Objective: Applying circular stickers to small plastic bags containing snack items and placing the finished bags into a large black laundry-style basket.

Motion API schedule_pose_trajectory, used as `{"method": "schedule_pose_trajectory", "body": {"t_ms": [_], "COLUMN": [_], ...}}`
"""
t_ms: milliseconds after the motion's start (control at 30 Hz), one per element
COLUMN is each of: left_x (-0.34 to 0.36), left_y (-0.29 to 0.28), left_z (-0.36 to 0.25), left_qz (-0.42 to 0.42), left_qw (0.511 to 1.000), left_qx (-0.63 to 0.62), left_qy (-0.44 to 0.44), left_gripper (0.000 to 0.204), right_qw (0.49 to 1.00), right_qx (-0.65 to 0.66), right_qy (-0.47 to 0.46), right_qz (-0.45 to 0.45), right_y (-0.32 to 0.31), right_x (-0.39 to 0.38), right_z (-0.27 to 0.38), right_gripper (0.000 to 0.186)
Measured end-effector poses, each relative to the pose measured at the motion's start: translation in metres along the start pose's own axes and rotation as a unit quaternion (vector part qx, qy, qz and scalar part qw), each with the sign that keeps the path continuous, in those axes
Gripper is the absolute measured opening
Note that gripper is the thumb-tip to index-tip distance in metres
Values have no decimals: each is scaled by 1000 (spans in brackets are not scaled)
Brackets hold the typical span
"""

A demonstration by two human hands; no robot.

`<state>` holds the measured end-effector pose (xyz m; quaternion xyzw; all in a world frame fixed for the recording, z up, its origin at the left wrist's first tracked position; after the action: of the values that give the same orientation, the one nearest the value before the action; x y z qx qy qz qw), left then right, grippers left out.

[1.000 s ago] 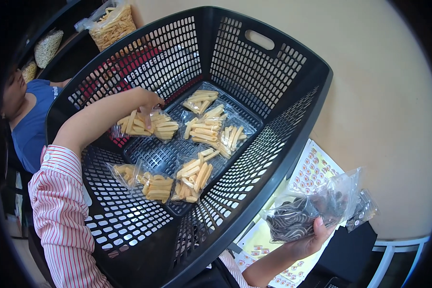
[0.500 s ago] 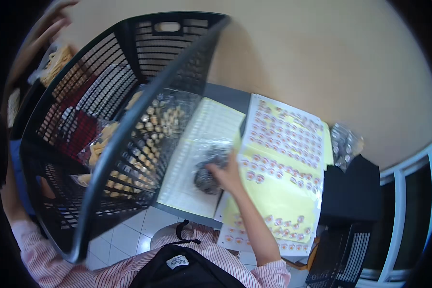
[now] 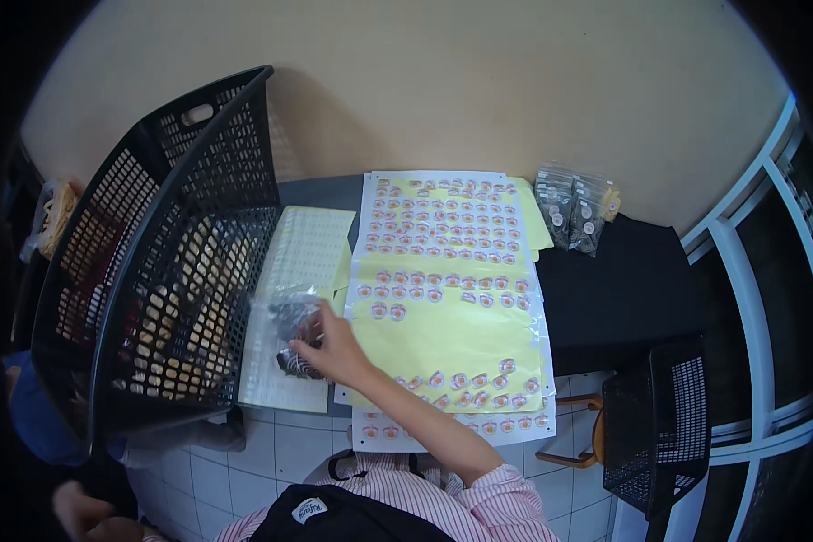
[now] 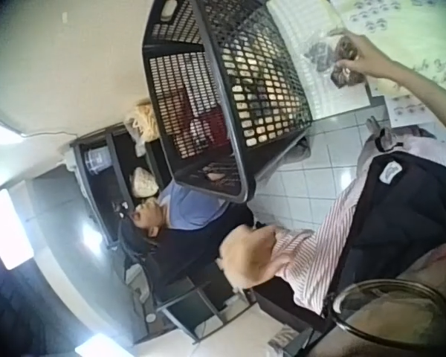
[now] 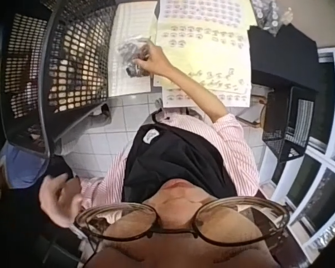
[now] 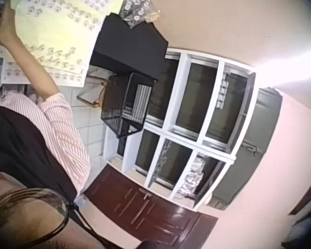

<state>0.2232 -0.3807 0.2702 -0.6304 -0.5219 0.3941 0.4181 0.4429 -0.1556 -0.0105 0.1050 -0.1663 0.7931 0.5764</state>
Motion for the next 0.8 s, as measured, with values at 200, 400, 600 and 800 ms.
{"method": "schedule_pose_trajectory", "body": {"t_ms": [200,400,600,800], "left_x": [46,149,185,175], "left_y": [69,183,250,278], "left_z": [-12,-66,-103,-108], "left_qz": [221,-126,-25,-57], "left_qw": [960,835,730,717], "left_qx": [-49,-523,-682,-695], "left_qy": [165,114,38,4], "left_gripper": [56,69,40,29], "right_qw": [991,991,994,984], "right_qx": [122,118,84,108], "right_qy": [2,-39,-48,-99], "right_qz": [-60,-48,-41,-105], "right_y": [-63,-98,-108,-117], "right_x": [-32,-70,-90,-96], "right_z": [64,99,90,80], "right_gripper": [55,45,35,17]}}
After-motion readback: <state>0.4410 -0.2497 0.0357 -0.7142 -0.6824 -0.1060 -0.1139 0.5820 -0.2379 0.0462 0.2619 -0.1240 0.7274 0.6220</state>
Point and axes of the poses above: each hand's wrist, its own x-axis towards the middle knuckle, its own y-axis out of the palm, z = x × y, the point moved 2 cm from there along x, towards the middle knuckle, and after that the axes turned 10 degrees about -y, right-handed, at the moved point
